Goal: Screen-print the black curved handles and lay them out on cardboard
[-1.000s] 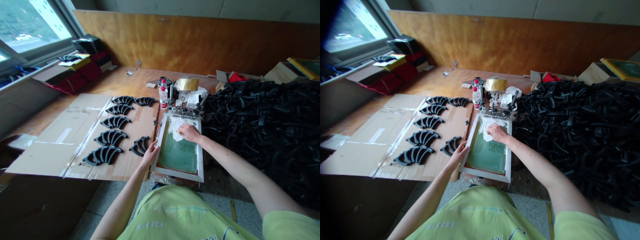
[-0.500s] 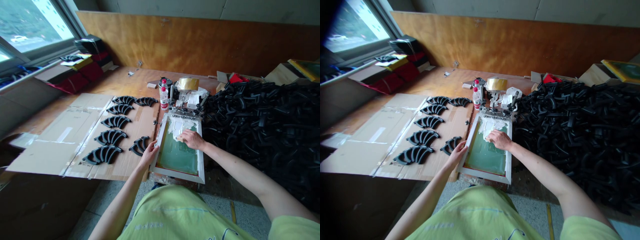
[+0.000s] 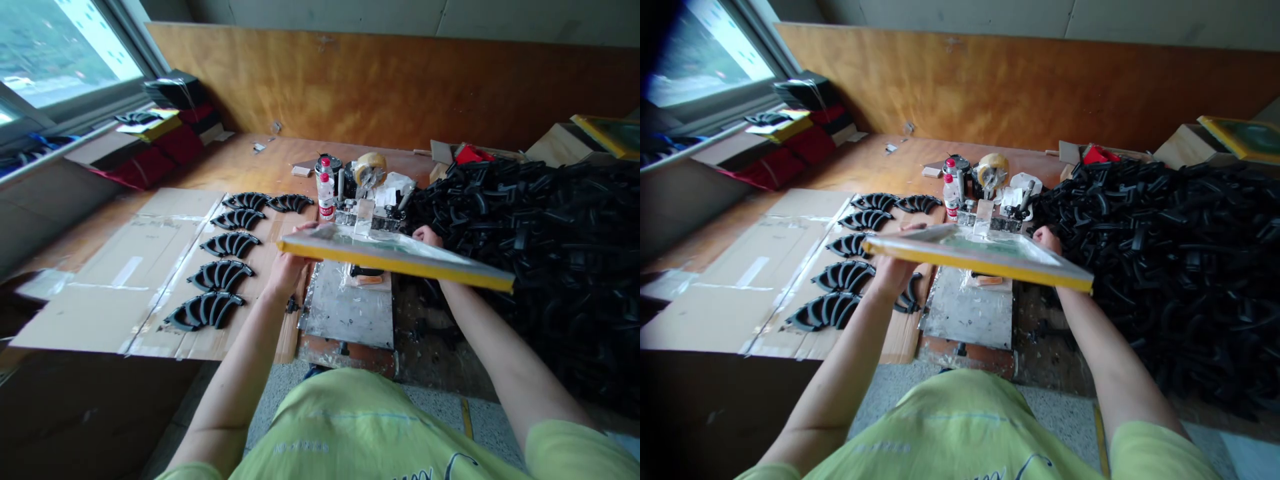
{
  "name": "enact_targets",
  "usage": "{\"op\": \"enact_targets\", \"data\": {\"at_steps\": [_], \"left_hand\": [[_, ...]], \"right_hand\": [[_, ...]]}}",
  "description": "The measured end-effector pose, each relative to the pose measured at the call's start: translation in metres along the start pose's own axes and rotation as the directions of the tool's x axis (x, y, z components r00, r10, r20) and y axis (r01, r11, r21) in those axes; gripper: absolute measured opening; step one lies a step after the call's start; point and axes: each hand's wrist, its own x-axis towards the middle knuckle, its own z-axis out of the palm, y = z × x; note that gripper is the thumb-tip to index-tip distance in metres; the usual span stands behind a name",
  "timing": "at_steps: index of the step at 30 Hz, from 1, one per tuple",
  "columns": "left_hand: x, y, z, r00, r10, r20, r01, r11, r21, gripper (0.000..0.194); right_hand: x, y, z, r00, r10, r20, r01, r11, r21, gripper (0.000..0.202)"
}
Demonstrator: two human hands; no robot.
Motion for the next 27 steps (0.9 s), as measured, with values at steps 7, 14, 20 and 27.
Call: {"op": "enact_targets", "data": {"at_steps": [7,14,20,27], "left_hand": [[0.006,-0.029,0.023,0.994,-0.106,0.000,0.105,0.985,-0.137,0.054],[-0.070,-0.127,0.007,0.779,-0.615,0.122,0.627,0.764,-0.152,0.046],[-0.090,-0.173,-0.118,0.680,-0.600,-0.422,0.602,0.785,-0.146,0.045],[-0.087,-0.191,-0.174,0.604,-0.625,-0.495,0.753,0.650,0.099,0.051]], "right_hand": [[-0.076,-0.027,0.054,0.848,-0.463,0.257,0.479,0.878,0.002,0.031],[-0.160,-0.094,0.047,0.595,-0.772,0.224,0.775,0.625,0.097,0.021],[-0.110,-0.005,0.030,0.940,-0.260,0.222,0.319,0.902,-0.292,0.018],[-0.072,0.083,0.012,0.942,0.222,0.252,-0.054,0.840,-0.540,0.033]]}}
